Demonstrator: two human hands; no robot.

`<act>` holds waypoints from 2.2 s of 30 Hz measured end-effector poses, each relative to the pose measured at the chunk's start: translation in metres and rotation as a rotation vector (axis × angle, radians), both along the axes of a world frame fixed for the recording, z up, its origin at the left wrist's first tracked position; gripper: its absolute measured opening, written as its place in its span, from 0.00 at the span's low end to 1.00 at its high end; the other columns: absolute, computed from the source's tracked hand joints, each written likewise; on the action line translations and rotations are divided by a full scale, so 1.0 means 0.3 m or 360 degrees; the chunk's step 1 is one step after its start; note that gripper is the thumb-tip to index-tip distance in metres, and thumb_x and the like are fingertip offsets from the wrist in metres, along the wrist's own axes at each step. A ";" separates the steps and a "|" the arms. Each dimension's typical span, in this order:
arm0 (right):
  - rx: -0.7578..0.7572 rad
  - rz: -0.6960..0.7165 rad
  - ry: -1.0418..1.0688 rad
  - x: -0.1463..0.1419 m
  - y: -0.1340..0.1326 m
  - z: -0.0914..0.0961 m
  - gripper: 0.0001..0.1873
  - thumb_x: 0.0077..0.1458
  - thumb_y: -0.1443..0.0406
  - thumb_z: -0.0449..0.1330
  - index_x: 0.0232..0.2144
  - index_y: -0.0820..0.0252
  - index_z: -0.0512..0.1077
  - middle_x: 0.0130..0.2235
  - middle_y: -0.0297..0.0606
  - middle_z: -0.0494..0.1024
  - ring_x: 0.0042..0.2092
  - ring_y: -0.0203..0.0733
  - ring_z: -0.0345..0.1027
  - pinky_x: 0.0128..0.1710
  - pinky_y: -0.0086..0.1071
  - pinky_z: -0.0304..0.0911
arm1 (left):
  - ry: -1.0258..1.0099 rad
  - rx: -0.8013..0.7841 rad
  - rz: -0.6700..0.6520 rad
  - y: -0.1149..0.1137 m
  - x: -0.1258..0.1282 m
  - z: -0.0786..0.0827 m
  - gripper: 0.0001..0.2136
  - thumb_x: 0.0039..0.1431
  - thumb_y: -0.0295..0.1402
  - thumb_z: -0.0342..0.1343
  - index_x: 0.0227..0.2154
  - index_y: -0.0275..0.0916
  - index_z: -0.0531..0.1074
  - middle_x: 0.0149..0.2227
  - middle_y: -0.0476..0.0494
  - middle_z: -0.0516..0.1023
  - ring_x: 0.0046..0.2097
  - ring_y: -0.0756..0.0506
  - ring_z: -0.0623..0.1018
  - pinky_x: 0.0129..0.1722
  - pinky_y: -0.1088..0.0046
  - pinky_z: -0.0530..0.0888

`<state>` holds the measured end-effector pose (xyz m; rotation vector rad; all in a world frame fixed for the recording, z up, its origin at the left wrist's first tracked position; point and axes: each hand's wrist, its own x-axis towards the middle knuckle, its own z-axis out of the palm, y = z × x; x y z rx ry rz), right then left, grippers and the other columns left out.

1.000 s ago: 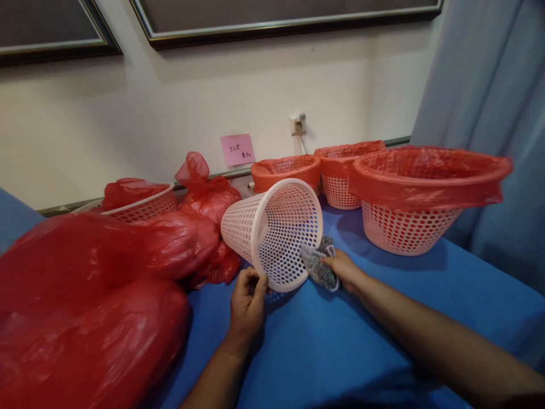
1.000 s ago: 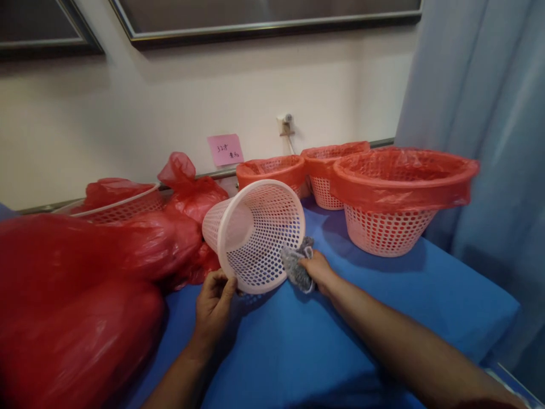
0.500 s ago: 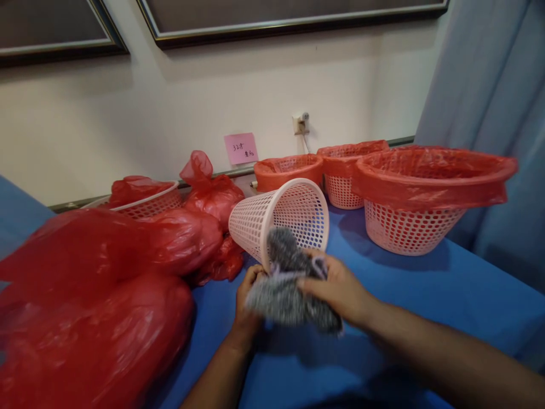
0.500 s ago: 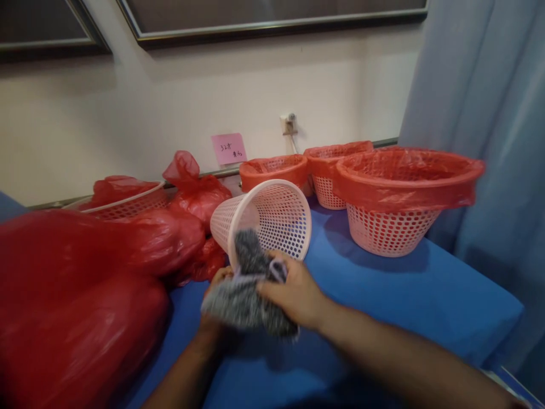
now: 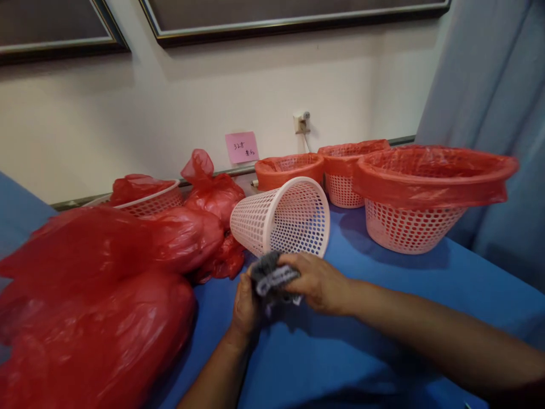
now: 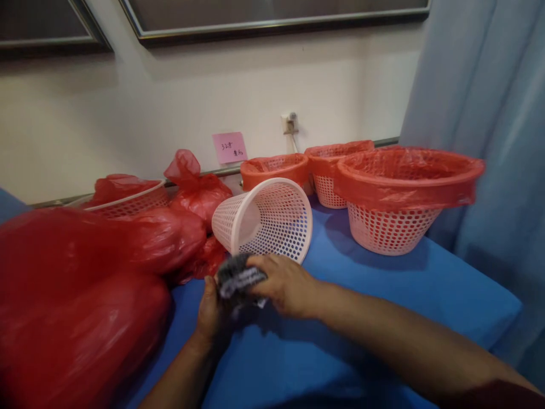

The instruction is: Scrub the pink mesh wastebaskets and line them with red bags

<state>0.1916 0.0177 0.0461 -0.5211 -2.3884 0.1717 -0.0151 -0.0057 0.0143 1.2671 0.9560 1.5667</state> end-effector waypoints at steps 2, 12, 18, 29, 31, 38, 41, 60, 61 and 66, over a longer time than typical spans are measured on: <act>-0.0103 -0.0104 -0.0288 0.037 -0.034 -0.101 0.13 0.59 0.68 0.58 0.43 0.49 0.79 0.60 0.36 0.70 0.55 0.48 0.66 0.53 0.44 0.64 | 0.0072 -0.0014 -0.0058 -0.003 0.001 0.007 0.26 0.61 0.59 0.49 0.39 0.39 0.75 0.35 0.43 0.78 0.37 0.44 0.76 0.39 0.67 0.74; -0.0412 -0.1063 -0.0160 0.232 0.196 -0.202 0.19 0.57 0.73 0.54 0.46 0.55 0.79 0.60 0.43 0.69 0.53 0.51 0.65 0.54 0.45 0.62 | 0.0361 -0.0064 0.0177 -0.023 0.040 0.044 0.14 0.50 0.40 0.69 0.31 0.38 0.72 0.30 0.49 0.75 0.32 0.49 0.74 0.35 0.74 0.73; -0.0442 -0.1203 -0.0054 0.215 0.237 -0.226 0.30 0.53 0.74 0.54 0.58 0.57 0.70 0.64 0.48 0.61 0.57 0.52 0.62 0.58 0.46 0.61 | 0.0367 -0.0029 0.0182 -0.016 0.029 0.040 0.13 0.50 0.40 0.68 0.32 0.39 0.72 0.31 0.50 0.75 0.32 0.49 0.74 0.35 0.74 0.73; -0.0518 -0.0484 -0.0071 0.201 0.006 -0.204 0.25 0.46 0.73 0.59 0.48 0.55 0.74 0.55 0.41 0.72 0.52 0.47 0.67 0.54 0.42 0.64 | 0.0448 0.0092 0.0400 0.006 0.013 0.041 0.15 0.48 0.42 0.69 0.30 0.38 0.73 0.30 0.50 0.75 0.31 0.50 0.74 0.34 0.75 0.74; -0.0489 -0.0619 -0.0173 0.227 -0.009 -0.202 0.23 0.47 0.72 0.59 0.48 0.57 0.75 0.58 0.45 0.70 0.54 0.51 0.65 0.54 0.46 0.63 | 0.0462 0.0126 0.0557 0.009 0.009 0.059 0.17 0.46 0.44 0.69 0.30 0.38 0.72 0.29 0.50 0.75 0.30 0.50 0.75 0.32 0.75 0.74; -0.0624 -0.0577 -0.0323 0.262 -0.075 -0.159 0.25 0.47 0.60 0.68 0.51 0.46 0.76 0.67 0.41 0.61 0.66 0.63 0.52 0.62 0.62 0.48 | 0.0448 0.0157 0.0927 0.015 -0.005 0.127 0.22 0.42 0.50 0.69 0.31 0.38 0.71 0.27 0.50 0.76 0.26 0.49 0.75 0.27 0.74 0.74; -0.0533 -0.0569 -0.0185 0.287 -0.115 -0.101 0.21 0.52 0.58 0.66 0.51 0.46 0.75 0.66 0.40 0.63 0.67 0.59 0.53 0.62 0.60 0.50 | 0.0415 0.0132 0.1020 0.011 -0.003 0.151 0.24 0.41 0.51 0.69 0.33 0.38 0.72 0.27 0.51 0.75 0.25 0.50 0.74 0.25 0.76 0.73; 0.0120 -0.2025 -0.0063 0.878 0.043 0.269 0.14 0.59 0.58 0.57 0.44 0.59 0.75 0.43 0.45 0.77 0.42 0.51 0.73 0.41 0.41 0.68 | -0.0074 0.0492 0.0861 -0.043 0.129 0.385 0.14 0.44 0.33 0.71 0.33 0.42 0.72 0.28 0.52 0.77 0.26 0.50 0.73 0.25 0.76 0.74; 0.0136 -0.2018 -0.0035 0.878 0.041 0.263 0.14 0.59 0.58 0.57 0.43 0.59 0.75 0.42 0.45 0.77 0.42 0.51 0.73 0.40 0.41 0.68 | -0.0123 0.0518 0.0808 -0.041 0.138 0.392 0.14 0.45 0.33 0.71 0.33 0.43 0.73 0.28 0.53 0.77 0.27 0.51 0.74 0.26 0.77 0.75; 0.0162 -0.1982 0.0037 0.878 0.046 0.245 0.15 0.58 0.58 0.57 0.44 0.60 0.74 0.45 0.46 0.76 0.44 0.52 0.73 0.43 0.43 0.69 | -0.0359 0.0521 0.0573 -0.029 0.147 0.426 0.12 0.46 0.31 0.70 0.32 0.42 0.74 0.27 0.54 0.78 0.28 0.52 0.75 0.29 0.79 0.78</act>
